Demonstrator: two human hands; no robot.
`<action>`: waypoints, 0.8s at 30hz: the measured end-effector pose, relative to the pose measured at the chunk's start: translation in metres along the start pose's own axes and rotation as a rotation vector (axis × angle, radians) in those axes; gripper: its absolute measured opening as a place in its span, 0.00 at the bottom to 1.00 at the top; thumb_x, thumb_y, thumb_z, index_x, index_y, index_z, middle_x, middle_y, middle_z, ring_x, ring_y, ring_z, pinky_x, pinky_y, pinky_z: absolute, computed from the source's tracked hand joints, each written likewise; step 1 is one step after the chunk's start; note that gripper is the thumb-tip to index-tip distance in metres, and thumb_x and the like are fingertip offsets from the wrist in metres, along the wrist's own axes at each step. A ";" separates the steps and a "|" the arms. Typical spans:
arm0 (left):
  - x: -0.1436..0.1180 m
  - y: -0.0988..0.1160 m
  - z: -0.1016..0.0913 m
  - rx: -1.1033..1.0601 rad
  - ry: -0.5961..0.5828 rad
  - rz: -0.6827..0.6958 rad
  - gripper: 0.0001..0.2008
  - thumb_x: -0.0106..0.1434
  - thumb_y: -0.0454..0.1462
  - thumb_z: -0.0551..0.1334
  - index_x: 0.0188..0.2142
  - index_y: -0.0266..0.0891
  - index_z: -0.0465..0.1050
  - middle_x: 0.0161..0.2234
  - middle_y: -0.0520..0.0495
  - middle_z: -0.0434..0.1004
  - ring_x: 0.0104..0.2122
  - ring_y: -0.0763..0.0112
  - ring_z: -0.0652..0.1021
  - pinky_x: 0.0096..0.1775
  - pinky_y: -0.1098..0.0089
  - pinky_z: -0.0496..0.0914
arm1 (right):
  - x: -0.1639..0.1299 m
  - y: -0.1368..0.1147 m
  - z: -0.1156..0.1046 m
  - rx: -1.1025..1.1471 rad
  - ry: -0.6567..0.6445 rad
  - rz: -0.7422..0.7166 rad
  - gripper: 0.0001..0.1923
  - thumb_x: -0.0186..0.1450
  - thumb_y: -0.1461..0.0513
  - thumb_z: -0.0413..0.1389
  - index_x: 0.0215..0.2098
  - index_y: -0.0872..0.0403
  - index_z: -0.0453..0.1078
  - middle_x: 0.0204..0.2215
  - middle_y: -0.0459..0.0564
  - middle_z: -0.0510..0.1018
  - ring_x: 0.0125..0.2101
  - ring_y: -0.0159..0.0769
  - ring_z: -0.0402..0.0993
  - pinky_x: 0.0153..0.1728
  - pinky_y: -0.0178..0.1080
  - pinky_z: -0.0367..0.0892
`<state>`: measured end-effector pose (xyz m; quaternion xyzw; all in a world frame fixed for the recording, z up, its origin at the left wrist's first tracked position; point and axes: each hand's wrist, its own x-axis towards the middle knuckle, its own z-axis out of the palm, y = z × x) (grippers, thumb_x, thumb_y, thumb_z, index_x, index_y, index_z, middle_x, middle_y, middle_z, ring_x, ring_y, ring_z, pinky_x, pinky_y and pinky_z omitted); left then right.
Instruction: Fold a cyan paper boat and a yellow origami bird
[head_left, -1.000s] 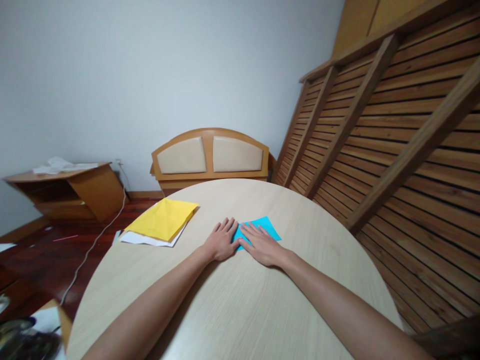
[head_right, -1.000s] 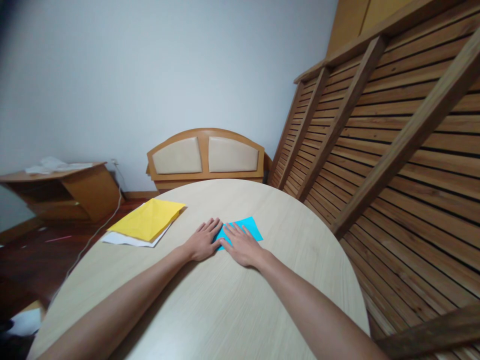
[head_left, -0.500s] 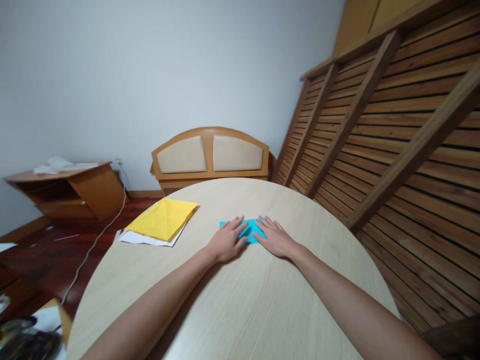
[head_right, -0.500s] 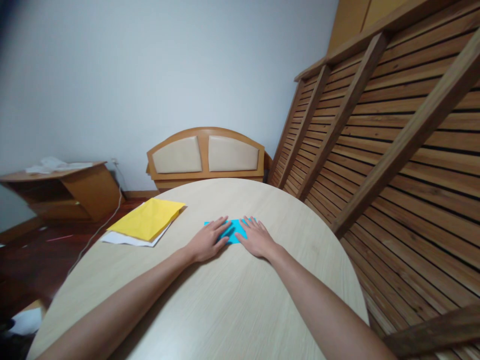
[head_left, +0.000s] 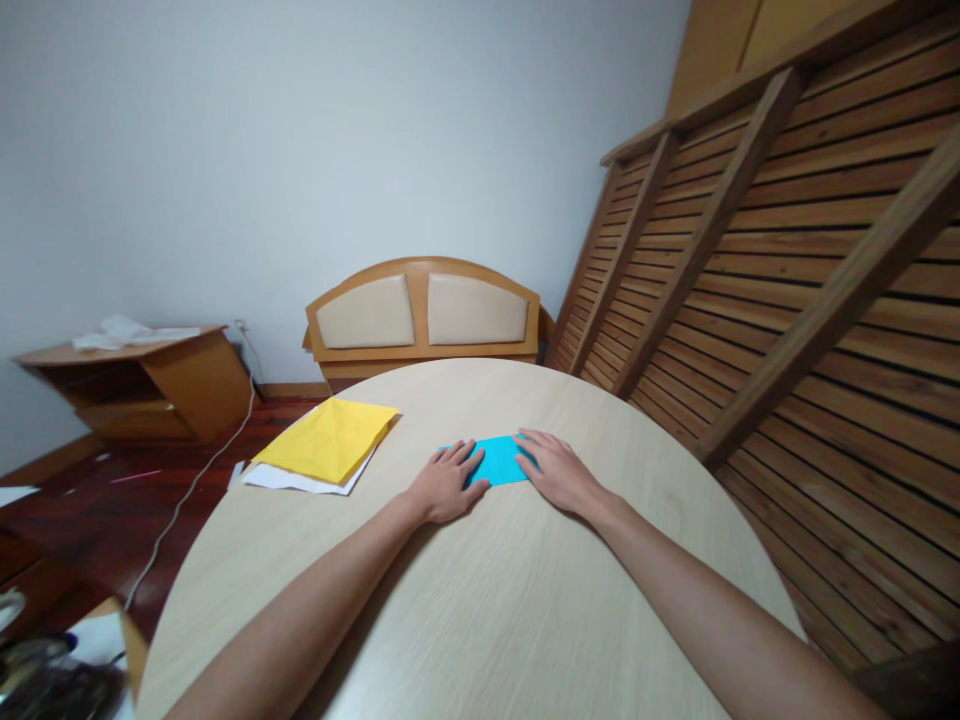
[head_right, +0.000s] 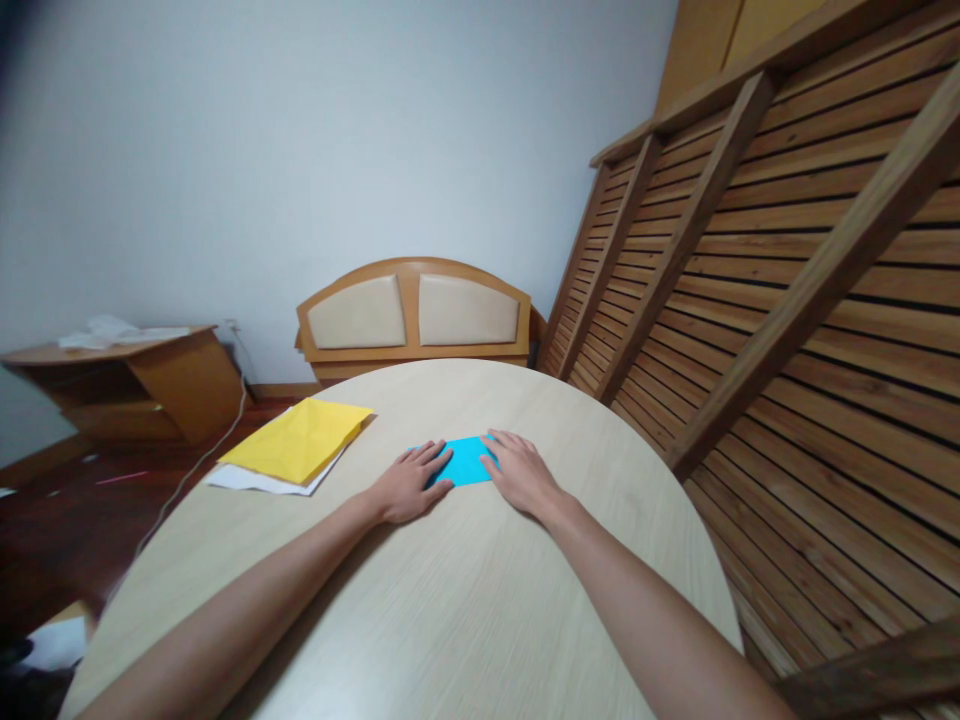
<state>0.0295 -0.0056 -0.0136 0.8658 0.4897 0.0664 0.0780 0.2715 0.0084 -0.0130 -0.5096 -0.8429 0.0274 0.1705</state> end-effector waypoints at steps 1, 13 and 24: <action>0.000 0.000 -0.001 -0.004 0.002 0.015 0.35 0.70 0.57 0.44 0.69 0.42 0.50 0.70 0.41 0.44 0.69 0.53 0.50 0.65 0.50 0.48 | 0.000 -0.007 0.002 0.033 -0.045 -0.034 0.28 0.73 0.51 0.42 0.66 0.53 0.60 0.66 0.53 0.61 0.65 0.44 0.55 0.65 0.48 0.49; -0.001 -0.002 0.000 -0.046 0.056 0.061 0.31 0.69 0.54 0.50 0.67 0.45 0.57 0.69 0.41 0.50 0.68 0.50 0.54 0.64 0.46 0.52 | -0.001 0.018 0.003 0.050 -0.252 0.088 0.35 0.71 0.43 0.38 0.70 0.50 0.49 0.70 0.51 0.47 0.69 0.50 0.39 0.66 0.58 0.40; 0.004 -0.009 -0.001 0.040 0.182 0.085 0.21 0.68 0.37 0.52 0.58 0.37 0.70 0.61 0.39 0.67 0.58 0.55 0.69 0.61 0.55 0.62 | -0.006 0.007 -0.004 0.103 -0.235 -0.088 0.37 0.69 0.41 0.43 0.69 0.51 0.54 0.70 0.54 0.51 0.69 0.50 0.40 0.67 0.56 0.39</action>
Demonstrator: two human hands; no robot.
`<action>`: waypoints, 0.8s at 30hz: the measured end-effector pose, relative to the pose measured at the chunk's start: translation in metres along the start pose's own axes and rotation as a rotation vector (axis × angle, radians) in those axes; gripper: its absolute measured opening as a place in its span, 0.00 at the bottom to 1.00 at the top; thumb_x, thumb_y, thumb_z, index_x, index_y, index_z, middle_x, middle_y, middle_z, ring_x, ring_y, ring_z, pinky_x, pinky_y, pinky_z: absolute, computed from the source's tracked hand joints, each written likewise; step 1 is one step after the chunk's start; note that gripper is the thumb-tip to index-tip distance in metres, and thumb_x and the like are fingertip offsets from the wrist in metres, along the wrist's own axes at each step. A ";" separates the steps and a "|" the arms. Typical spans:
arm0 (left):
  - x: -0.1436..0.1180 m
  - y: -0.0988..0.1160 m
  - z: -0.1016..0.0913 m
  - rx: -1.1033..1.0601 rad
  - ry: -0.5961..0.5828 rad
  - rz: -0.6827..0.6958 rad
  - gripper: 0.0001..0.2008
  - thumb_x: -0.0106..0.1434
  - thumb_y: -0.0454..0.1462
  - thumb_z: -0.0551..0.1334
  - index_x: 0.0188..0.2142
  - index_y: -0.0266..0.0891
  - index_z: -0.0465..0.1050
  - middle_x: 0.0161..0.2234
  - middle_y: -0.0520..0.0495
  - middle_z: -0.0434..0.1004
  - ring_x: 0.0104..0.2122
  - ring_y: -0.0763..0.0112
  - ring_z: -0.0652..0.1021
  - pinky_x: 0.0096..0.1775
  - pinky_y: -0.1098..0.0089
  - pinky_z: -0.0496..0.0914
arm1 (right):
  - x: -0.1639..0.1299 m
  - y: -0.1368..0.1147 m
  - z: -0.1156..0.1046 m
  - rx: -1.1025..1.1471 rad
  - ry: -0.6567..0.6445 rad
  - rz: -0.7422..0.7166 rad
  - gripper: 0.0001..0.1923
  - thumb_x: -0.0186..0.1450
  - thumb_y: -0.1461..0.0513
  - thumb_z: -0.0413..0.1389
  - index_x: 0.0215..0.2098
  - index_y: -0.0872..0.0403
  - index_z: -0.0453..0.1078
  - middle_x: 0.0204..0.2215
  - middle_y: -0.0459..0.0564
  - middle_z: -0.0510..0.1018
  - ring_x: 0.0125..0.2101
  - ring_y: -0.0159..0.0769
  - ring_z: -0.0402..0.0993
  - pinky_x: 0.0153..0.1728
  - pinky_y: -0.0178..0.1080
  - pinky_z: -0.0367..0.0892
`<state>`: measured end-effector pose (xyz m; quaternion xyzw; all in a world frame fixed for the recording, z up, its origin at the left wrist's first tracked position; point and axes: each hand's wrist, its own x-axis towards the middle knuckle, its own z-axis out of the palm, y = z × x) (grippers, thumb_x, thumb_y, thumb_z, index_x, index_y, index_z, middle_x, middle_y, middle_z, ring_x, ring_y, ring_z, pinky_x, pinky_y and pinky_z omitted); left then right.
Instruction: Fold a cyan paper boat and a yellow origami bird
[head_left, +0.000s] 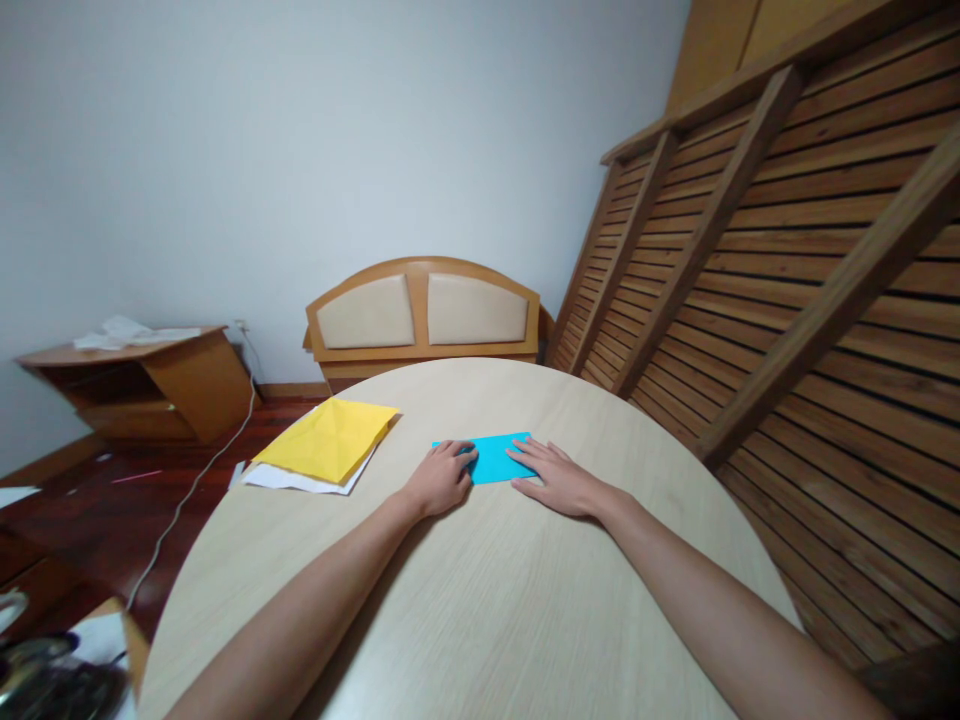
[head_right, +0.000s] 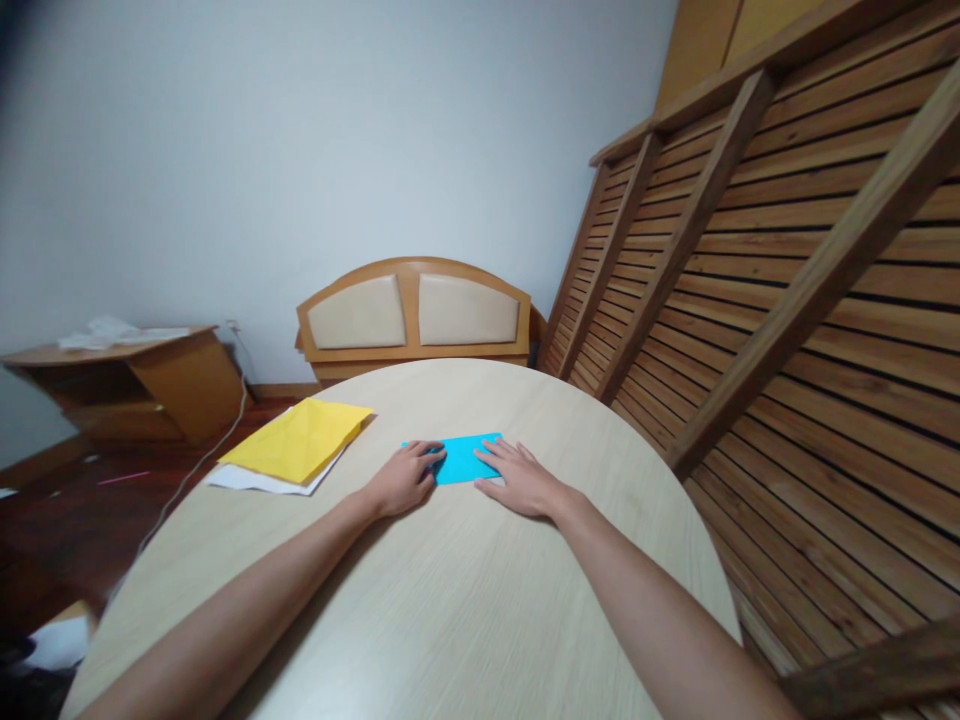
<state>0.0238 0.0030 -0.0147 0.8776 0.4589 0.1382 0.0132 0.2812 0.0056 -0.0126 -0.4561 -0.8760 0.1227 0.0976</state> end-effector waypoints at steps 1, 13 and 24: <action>0.000 0.000 0.000 0.001 0.010 -0.001 0.21 0.68 0.37 0.52 0.57 0.36 0.70 0.60 0.39 0.68 0.57 0.56 0.69 0.60 0.56 0.63 | -0.001 -0.002 0.000 0.011 -0.007 -0.019 0.37 0.69 0.40 0.44 0.69 0.50 0.54 0.69 0.54 0.51 0.69 0.50 0.41 0.67 0.55 0.39; -0.004 0.002 -0.002 -0.021 0.015 0.016 0.24 0.68 0.50 0.55 0.57 0.42 0.71 0.62 0.39 0.65 0.61 0.51 0.66 0.61 0.51 0.58 | -0.002 -0.010 -0.009 -0.007 0.044 -0.079 0.33 0.66 0.41 0.49 0.62 0.49 0.66 0.63 0.54 0.66 0.62 0.51 0.58 0.64 0.52 0.49; -0.005 0.002 -0.001 -0.058 -0.036 -0.004 0.25 0.65 0.51 0.59 0.55 0.37 0.69 0.64 0.37 0.62 0.65 0.49 0.60 0.63 0.47 0.56 | -0.006 -0.013 -0.013 0.014 0.068 -0.169 0.28 0.66 0.47 0.53 0.59 0.51 0.70 0.58 0.54 0.72 0.58 0.48 0.63 0.60 0.49 0.56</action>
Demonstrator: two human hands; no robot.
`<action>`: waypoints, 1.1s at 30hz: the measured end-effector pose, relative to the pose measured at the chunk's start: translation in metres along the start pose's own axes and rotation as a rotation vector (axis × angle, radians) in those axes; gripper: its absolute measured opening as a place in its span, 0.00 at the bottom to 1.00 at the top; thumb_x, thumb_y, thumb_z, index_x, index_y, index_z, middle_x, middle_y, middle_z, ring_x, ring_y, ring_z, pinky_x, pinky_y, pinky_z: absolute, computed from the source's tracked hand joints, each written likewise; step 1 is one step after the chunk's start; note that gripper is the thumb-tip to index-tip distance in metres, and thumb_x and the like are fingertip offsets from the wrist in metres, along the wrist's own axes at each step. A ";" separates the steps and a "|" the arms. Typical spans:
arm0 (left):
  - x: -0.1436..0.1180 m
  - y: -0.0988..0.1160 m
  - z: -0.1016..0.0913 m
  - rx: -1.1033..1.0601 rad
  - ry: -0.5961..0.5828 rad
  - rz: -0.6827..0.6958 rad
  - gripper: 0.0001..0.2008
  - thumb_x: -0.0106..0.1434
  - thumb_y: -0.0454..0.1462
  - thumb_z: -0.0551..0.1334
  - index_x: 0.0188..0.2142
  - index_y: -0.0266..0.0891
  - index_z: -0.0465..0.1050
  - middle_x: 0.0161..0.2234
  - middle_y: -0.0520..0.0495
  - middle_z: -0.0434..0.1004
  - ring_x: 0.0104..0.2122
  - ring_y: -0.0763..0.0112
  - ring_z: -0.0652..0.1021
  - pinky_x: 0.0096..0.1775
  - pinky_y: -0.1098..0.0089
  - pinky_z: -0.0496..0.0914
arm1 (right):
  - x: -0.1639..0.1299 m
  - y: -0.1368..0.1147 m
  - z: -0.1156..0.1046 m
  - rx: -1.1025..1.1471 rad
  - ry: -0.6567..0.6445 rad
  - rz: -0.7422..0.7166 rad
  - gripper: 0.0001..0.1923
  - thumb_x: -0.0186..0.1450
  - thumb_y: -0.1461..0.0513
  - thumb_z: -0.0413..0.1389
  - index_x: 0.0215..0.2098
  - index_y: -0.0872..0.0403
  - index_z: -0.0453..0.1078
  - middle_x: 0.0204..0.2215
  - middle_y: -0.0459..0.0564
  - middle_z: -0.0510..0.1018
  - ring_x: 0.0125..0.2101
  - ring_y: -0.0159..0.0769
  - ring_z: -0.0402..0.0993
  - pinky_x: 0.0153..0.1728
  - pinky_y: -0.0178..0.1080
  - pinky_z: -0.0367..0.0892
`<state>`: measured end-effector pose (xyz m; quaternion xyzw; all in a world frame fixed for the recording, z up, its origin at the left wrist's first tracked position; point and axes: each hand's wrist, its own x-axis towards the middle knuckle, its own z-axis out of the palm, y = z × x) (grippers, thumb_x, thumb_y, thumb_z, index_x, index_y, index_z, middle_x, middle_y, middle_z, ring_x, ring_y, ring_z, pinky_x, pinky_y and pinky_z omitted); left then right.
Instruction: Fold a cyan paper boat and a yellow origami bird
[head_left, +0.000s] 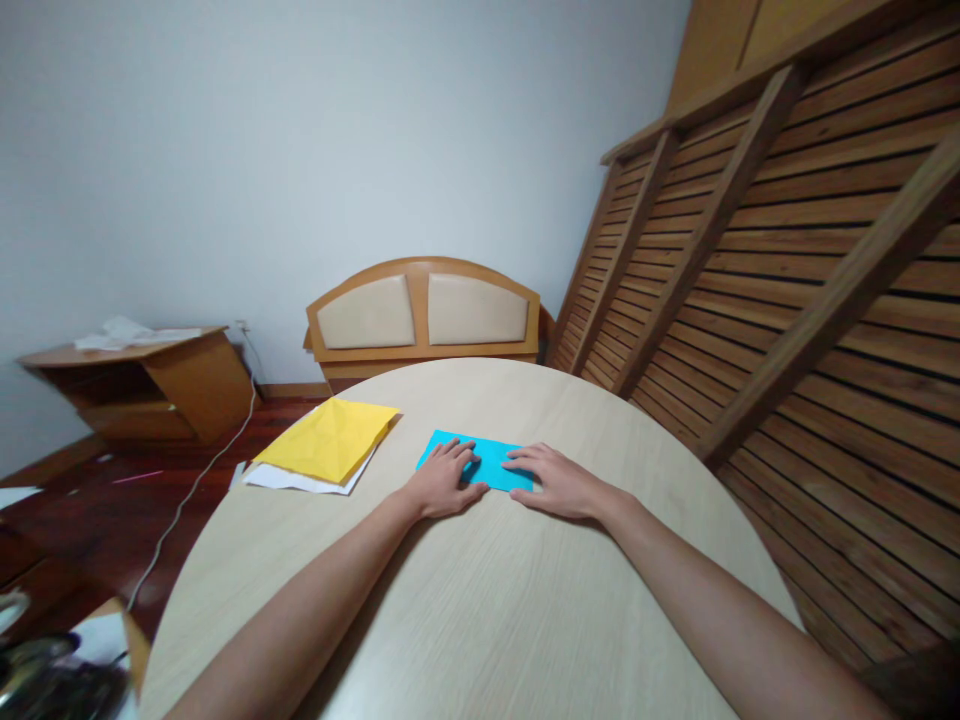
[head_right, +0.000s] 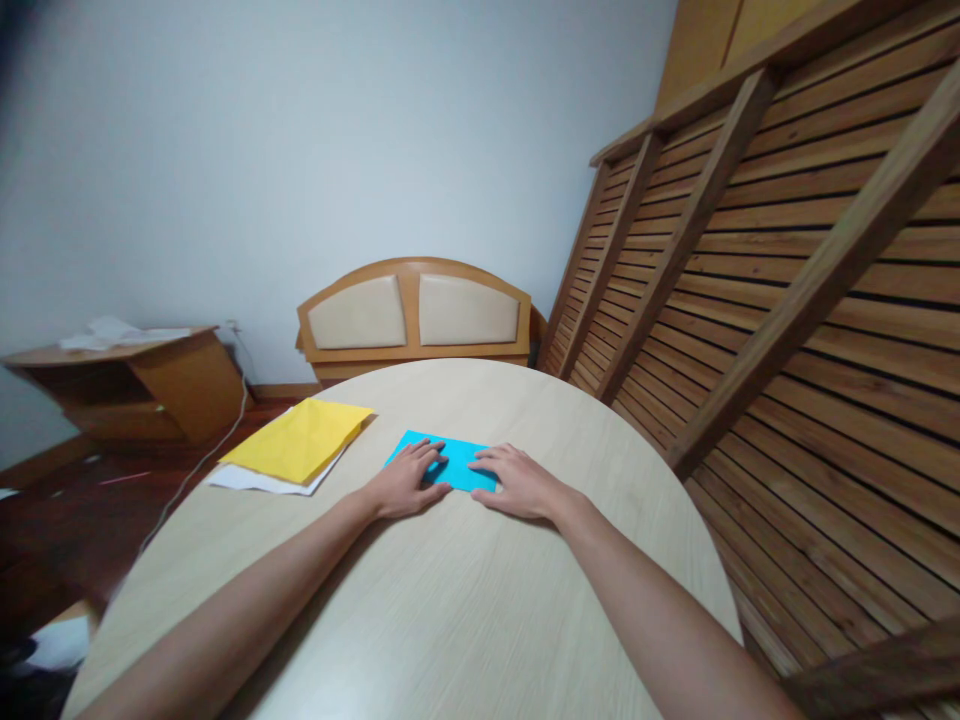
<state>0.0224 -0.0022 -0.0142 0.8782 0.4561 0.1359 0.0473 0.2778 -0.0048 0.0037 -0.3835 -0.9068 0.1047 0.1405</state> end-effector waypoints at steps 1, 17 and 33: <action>0.000 0.000 0.000 -0.003 -0.001 0.002 0.25 0.65 0.51 0.59 0.55 0.38 0.69 0.65 0.37 0.61 0.65 0.49 0.60 0.63 0.47 0.55 | 0.000 0.000 0.000 0.003 -0.001 0.000 0.28 0.66 0.47 0.53 0.59 0.50 0.70 0.58 0.54 0.71 0.58 0.48 0.63 0.60 0.49 0.56; -0.001 0.006 -0.012 -0.010 0.044 0.135 0.23 0.65 0.50 0.59 0.53 0.39 0.74 0.58 0.41 0.72 0.55 0.55 0.70 0.58 0.57 0.64 | -0.002 -0.008 -0.008 0.027 -0.019 -0.013 0.31 0.62 0.47 0.56 0.59 0.52 0.69 0.57 0.55 0.71 0.58 0.49 0.64 0.59 0.48 0.59; -0.001 0.007 -0.009 -0.017 0.049 0.180 0.21 0.66 0.50 0.59 0.51 0.38 0.74 0.56 0.40 0.73 0.54 0.54 0.72 0.56 0.56 0.66 | -0.005 -0.007 -0.005 -0.001 0.019 -0.044 0.33 0.59 0.49 0.60 0.59 0.54 0.67 0.56 0.56 0.73 0.55 0.50 0.66 0.57 0.49 0.61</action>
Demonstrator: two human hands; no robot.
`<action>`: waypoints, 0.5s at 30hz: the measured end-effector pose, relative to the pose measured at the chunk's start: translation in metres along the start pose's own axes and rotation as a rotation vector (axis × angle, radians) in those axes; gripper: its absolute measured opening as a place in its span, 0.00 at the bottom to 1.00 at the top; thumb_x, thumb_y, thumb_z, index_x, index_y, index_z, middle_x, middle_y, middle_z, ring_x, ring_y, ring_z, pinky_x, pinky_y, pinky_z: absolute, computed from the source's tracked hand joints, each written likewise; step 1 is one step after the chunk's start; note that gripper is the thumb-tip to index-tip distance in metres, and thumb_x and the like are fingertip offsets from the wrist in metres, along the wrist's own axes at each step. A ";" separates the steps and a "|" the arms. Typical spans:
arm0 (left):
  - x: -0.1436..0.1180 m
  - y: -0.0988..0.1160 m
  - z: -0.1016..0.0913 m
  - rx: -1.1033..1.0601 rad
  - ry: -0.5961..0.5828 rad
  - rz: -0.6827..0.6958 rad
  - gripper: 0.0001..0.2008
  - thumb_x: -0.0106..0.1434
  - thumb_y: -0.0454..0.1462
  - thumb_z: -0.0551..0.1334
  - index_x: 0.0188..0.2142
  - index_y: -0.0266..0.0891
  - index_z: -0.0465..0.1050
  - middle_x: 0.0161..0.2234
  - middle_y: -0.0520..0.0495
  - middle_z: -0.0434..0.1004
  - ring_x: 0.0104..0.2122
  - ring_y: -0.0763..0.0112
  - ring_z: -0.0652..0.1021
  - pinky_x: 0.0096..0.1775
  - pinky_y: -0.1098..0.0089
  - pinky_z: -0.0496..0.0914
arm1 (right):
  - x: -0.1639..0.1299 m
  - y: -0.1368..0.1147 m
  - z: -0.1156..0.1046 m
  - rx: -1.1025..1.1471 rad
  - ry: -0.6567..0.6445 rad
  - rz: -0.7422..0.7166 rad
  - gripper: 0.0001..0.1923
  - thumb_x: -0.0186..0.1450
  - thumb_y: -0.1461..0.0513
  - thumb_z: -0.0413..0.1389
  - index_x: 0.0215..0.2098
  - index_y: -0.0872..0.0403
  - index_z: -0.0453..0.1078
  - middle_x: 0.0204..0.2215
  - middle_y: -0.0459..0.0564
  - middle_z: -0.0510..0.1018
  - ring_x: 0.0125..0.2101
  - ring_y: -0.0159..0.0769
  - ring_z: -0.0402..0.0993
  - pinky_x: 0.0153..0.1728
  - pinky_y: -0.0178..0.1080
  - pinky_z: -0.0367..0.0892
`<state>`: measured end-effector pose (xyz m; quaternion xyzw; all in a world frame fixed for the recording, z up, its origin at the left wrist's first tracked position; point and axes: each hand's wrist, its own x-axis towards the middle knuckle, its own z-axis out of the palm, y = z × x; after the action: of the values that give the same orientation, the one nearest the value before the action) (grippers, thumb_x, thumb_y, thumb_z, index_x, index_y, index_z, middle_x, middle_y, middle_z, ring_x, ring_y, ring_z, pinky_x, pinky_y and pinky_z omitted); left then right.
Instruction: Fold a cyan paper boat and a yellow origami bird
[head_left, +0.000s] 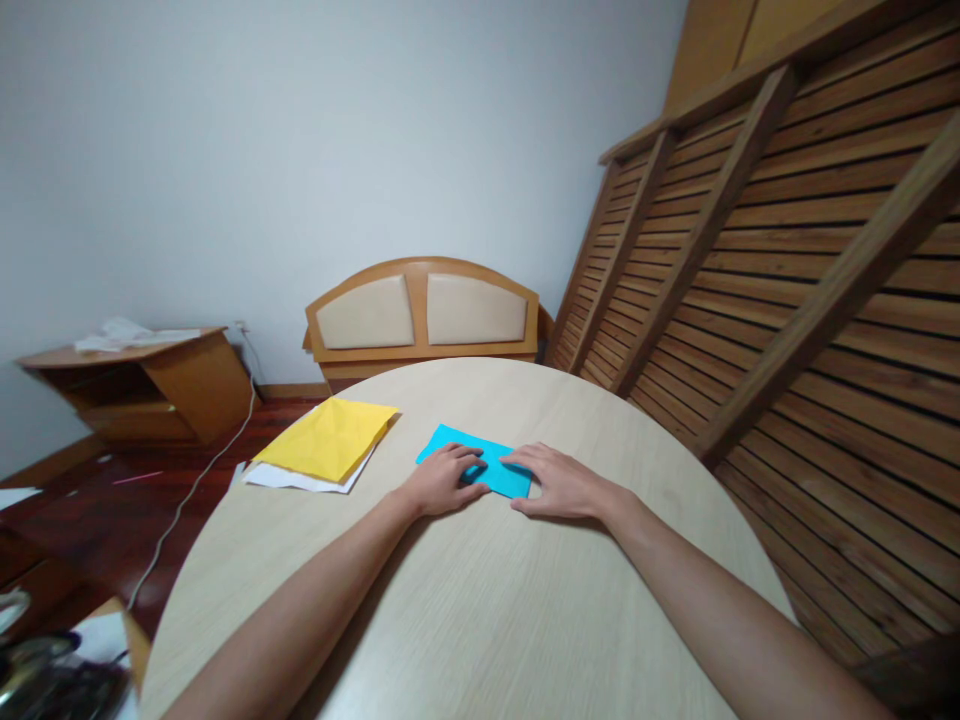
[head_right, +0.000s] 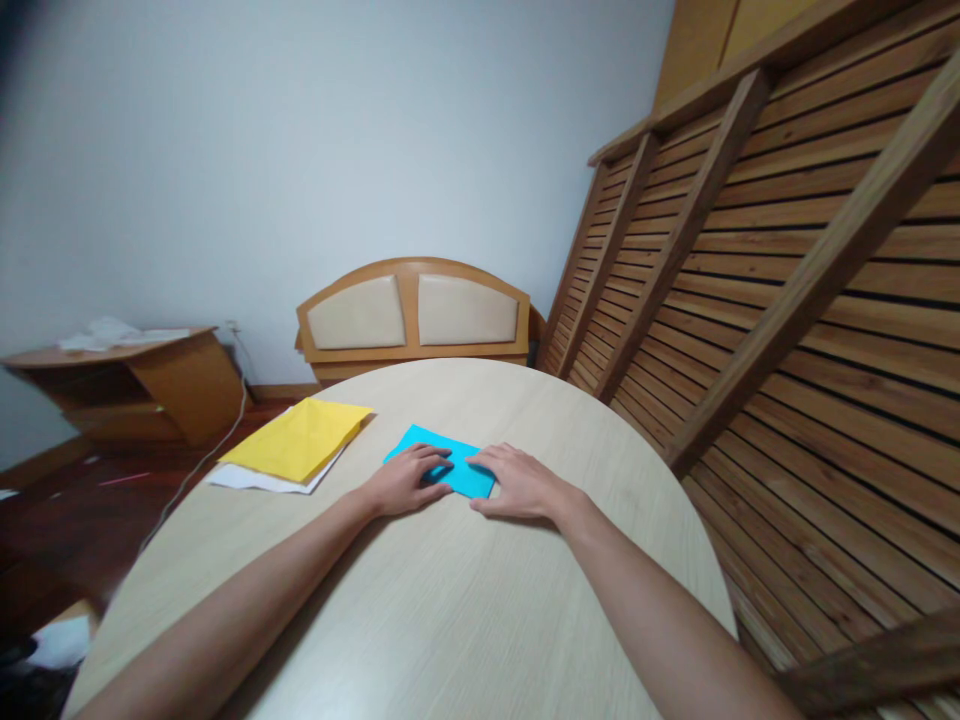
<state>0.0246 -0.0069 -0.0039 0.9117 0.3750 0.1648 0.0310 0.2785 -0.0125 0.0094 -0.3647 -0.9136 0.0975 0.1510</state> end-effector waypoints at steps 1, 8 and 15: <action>0.000 0.000 0.000 0.004 0.006 0.002 0.21 0.67 0.50 0.59 0.51 0.38 0.74 0.56 0.40 0.73 0.54 0.54 0.72 0.56 0.56 0.66 | 0.000 0.000 0.000 0.000 0.005 -0.003 0.33 0.59 0.49 0.60 0.59 0.54 0.67 0.56 0.56 0.73 0.55 0.50 0.66 0.57 0.49 0.61; 0.000 -0.001 0.001 0.009 0.020 0.005 0.21 0.68 0.50 0.56 0.50 0.39 0.74 0.55 0.41 0.74 0.55 0.55 0.73 0.56 0.56 0.67 | 0.002 -0.002 -0.001 -0.005 0.015 -0.021 0.29 0.59 0.51 0.60 0.56 0.53 0.70 0.52 0.55 0.75 0.53 0.49 0.67 0.56 0.48 0.62; 0.001 -0.008 0.006 -0.015 0.009 0.025 0.19 0.71 0.47 0.53 0.50 0.39 0.75 0.57 0.40 0.73 0.58 0.56 0.71 0.59 0.56 0.65 | 0.006 0.007 0.002 0.012 0.028 -0.049 0.19 0.63 0.56 0.58 0.52 0.51 0.74 0.50 0.53 0.77 0.51 0.46 0.69 0.54 0.45 0.63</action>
<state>0.0223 0.0000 -0.0109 0.9154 0.3624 0.1722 0.0339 0.2781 -0.0039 0.0068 -0.3428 -0.9194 0.0941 0.1684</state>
